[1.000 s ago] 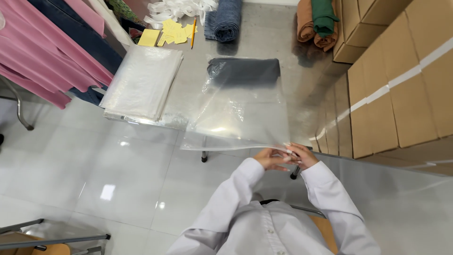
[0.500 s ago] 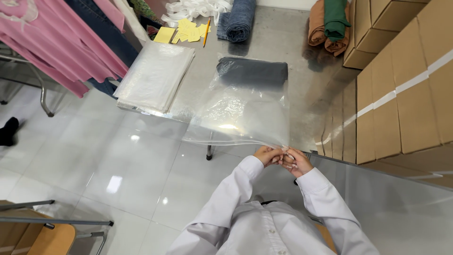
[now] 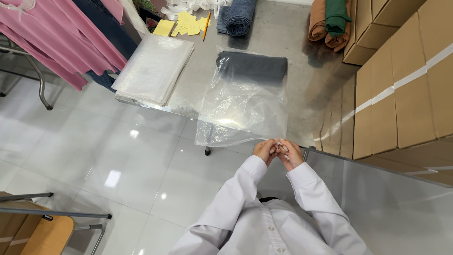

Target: The person places a folded dark garment into a clear plastic bag and seals it. They then place the packaged item into a cardboard box, close the box, and secure it by tying a white ribbon around it.

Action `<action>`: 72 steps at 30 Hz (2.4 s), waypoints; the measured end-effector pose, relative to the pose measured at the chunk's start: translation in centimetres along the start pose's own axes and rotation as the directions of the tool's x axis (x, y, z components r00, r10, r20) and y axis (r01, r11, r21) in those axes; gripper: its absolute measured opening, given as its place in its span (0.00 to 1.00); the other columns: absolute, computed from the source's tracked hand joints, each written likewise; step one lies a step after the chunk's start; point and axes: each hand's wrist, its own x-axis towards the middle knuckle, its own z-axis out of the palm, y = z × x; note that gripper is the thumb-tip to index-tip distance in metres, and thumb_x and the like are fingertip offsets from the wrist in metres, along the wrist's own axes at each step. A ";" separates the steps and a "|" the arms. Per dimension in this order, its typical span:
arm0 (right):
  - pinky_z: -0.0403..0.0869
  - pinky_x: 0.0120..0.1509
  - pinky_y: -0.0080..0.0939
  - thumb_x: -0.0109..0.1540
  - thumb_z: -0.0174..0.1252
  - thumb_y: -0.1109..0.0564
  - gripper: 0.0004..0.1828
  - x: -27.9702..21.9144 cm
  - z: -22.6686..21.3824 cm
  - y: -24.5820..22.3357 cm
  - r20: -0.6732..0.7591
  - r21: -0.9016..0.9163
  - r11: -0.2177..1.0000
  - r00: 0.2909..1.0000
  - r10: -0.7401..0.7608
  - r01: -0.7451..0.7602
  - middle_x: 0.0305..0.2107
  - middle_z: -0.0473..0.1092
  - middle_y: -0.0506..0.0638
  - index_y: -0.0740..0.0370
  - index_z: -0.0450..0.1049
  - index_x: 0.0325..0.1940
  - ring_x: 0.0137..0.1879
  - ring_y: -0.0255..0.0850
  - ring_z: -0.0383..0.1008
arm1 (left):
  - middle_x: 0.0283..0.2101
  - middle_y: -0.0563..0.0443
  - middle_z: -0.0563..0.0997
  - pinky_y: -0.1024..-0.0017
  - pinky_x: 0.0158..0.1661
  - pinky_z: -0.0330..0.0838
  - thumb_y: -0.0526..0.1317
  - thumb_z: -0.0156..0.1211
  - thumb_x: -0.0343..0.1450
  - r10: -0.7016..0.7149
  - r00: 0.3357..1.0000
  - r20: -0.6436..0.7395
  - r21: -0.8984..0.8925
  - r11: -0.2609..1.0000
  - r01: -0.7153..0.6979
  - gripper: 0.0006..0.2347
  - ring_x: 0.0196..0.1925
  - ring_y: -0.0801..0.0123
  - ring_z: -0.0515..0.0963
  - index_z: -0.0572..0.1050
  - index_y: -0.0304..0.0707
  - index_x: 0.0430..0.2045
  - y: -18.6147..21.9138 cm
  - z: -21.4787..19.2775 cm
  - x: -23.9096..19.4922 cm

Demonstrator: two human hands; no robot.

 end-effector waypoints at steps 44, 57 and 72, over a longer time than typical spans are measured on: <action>0.67 0.28 0.23 0.64 0.56 0.51 0.21 -0.1 0.7 -0.5 -0.124 0.090 0.992 0.987 0.100 -0.089 0.10 0.51 0.38 0.51 0.59 0.18 0.15 0.26 0.56 | 0.15 0.52 0.66 0.73 0.24 0.73 0.45 0.63 0.67 -0.014 0.992 -0.124 0.121 0.992 0.029 0.13 0.18 0.69 0.74 0.77 0.32 0.19 -3.6 -0.7 4.7; 0.59 0.25 0.27 0.65 0.55 0.55 0.20 0.6 -0.1 -0.9 -0.072 -0.052 0.999 0.997 0.012 -0.015 0.10 0.47 0.39 0.54 0.60 0.20 0.15 0.30 0.50 | 0.20 0.56 0.62 0.75 0.26 0.70 0.40 0.60 0.69 -0.207 0.976 -0.062 -0.068 0.977 0.203 0.11 0.22 0.74 0.68 0.75 0.27 0.25 0.3 1.5 2.1; 0.55 0.33 0.28 0.66 0.52 0.53 0.21 2.0 -5.5 -5.1 0.187 0.541 0.832 0.982 0.023 -0.123 0.14 0.46 0.35 0.45 0.56 0.19 0.22 0.28 0.48 | 0.16 0.61 0.62 0.81 0.24 0.60 0.34 0.60 0.67 -0.146 0.968 -0.206 -0.693 0.719 -0.040 0.08 0.17 0.80 0.63 0.68 0.43 0.19 5.4 -9.9 3.8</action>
